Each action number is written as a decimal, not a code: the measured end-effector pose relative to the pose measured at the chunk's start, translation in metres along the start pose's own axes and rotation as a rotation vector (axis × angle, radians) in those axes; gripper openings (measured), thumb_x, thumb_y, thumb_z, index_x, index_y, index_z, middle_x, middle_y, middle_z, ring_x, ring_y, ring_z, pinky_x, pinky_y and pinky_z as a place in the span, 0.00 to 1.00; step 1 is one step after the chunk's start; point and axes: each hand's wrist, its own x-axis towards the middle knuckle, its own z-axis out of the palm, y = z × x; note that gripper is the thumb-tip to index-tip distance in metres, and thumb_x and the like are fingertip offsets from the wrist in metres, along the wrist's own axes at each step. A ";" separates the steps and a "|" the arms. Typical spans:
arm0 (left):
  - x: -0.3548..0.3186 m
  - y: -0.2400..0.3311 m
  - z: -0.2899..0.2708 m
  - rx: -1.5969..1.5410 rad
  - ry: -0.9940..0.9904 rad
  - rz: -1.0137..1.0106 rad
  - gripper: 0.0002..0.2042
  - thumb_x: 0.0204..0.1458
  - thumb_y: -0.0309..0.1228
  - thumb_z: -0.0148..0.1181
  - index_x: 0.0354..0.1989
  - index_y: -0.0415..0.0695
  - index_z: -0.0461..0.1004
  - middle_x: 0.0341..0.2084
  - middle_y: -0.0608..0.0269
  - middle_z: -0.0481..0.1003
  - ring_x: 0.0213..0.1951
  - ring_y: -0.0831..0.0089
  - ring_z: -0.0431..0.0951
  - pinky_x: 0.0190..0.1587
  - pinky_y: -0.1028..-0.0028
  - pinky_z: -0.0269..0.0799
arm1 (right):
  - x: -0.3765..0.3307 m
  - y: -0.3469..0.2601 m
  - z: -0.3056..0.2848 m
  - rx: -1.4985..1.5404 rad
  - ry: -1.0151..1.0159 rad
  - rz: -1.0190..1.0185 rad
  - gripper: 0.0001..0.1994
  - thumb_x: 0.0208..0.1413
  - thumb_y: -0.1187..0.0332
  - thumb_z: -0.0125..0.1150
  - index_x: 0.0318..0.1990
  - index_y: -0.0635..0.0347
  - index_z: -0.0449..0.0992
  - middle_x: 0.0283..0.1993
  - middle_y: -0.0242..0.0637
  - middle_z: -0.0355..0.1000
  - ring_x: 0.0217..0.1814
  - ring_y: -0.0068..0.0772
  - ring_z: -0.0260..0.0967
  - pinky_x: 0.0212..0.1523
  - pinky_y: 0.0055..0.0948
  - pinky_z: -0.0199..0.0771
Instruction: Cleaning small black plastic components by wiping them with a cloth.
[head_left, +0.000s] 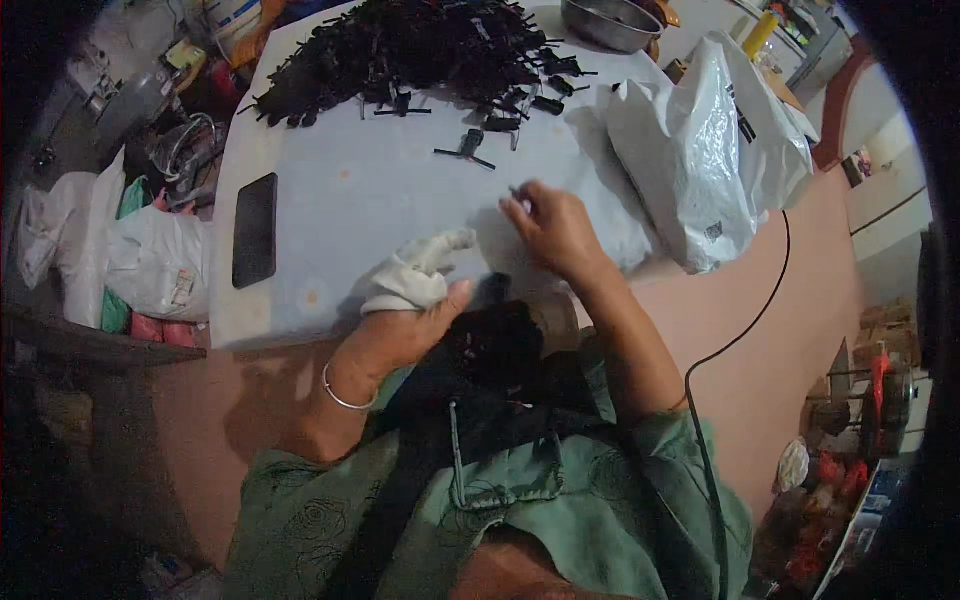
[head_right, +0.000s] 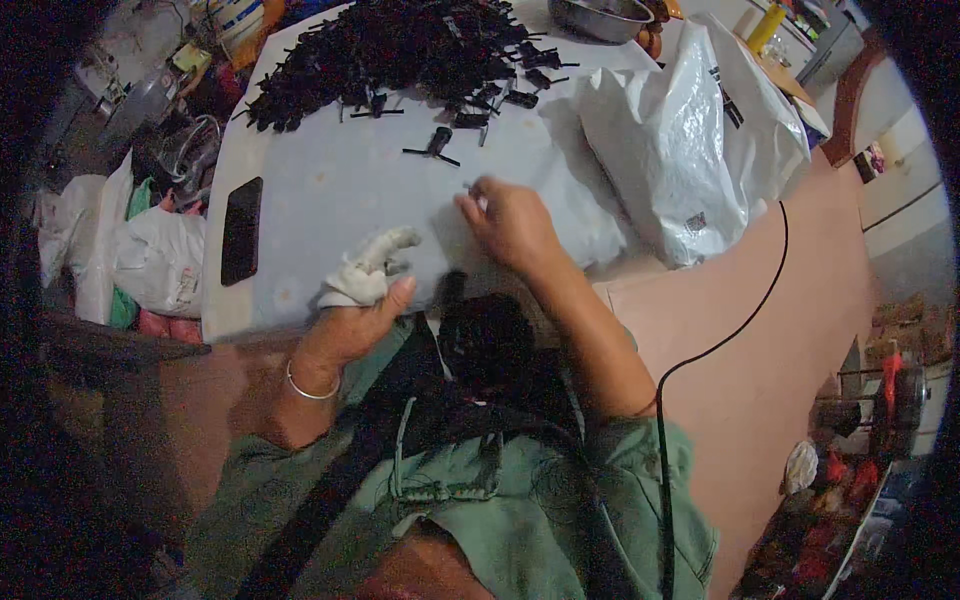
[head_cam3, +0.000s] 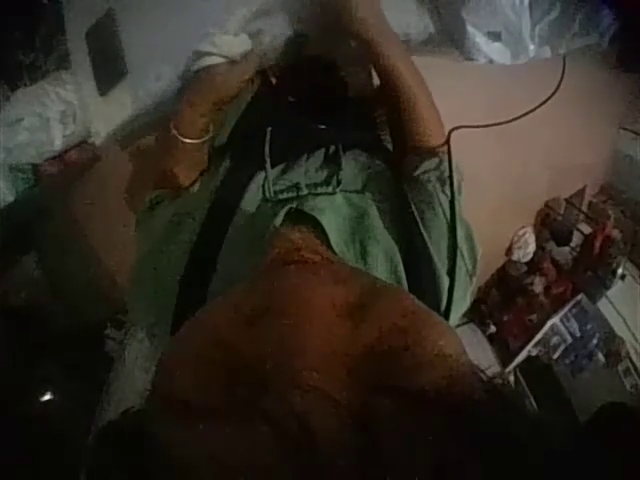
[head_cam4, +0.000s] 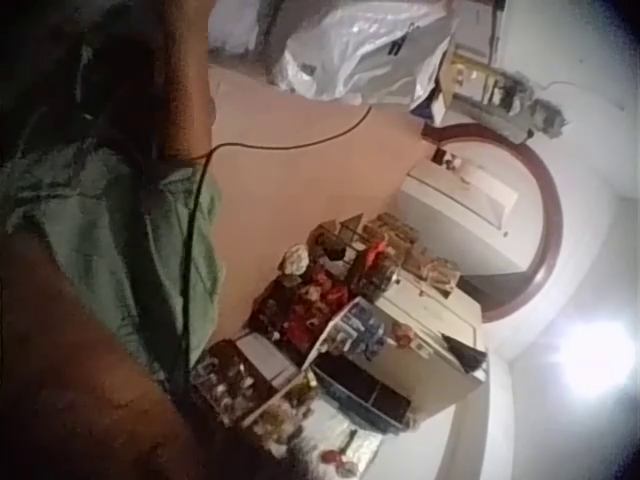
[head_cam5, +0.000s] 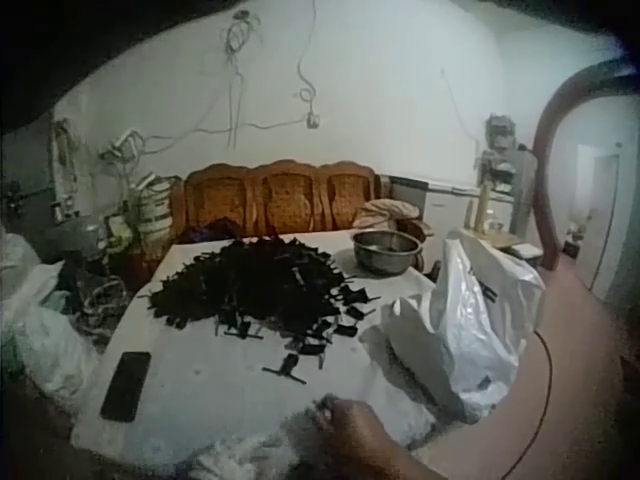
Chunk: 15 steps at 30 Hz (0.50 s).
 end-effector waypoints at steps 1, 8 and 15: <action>0.002 0.001 -0.001 0.009 0.028 -0.029 0.20 0.50 0.29 0.51 0.50 0.33 0.59 0.41 0.52 0.68 0.41 0.68 0.70 0.44 0.73 0.65 | 0.013 0.008 0.005 -0.001 0.011 0.004 0.12 0.51 0.61 0.53 0.29 0.63 0.70 0.22 0.43 0.69 0.25 0.35 0.68 0.27 0.31 0.65; 0.007 -0.004 0.008 -0.626 0.260 -0.447 0.13 0.54 0.28 0.44 0.46 0.36 0.63 0.34 0.58 0.72 0.33 0.70 0.74 0.29 0.77 0.71 | 0.050 0.017 0.031 -0.286 0.142 -0.161 0.10 0.48 0.65 0.52 0.37 0.60 0.69 0.23 0.49 0.67 0.29 0.50 0.67 0.29 0.42 0.65; 0.008 -0.028 0.011 -1.298 0.405 -0.586 0.09 0.53 0.30 0.47 0.41 0.42 0.67 0.31 0.64 0.71 0.29 0.74 0.74 0.25 0.78 0.70 | -0.026 -0.005 0.025 0.621 -0.102 -0.183 0.04 0.51 0.72 0.53 0.31 0.64 0.69 0.20 0.31 0.60 0.25 0.16 0.55 0.26 0.18 0.59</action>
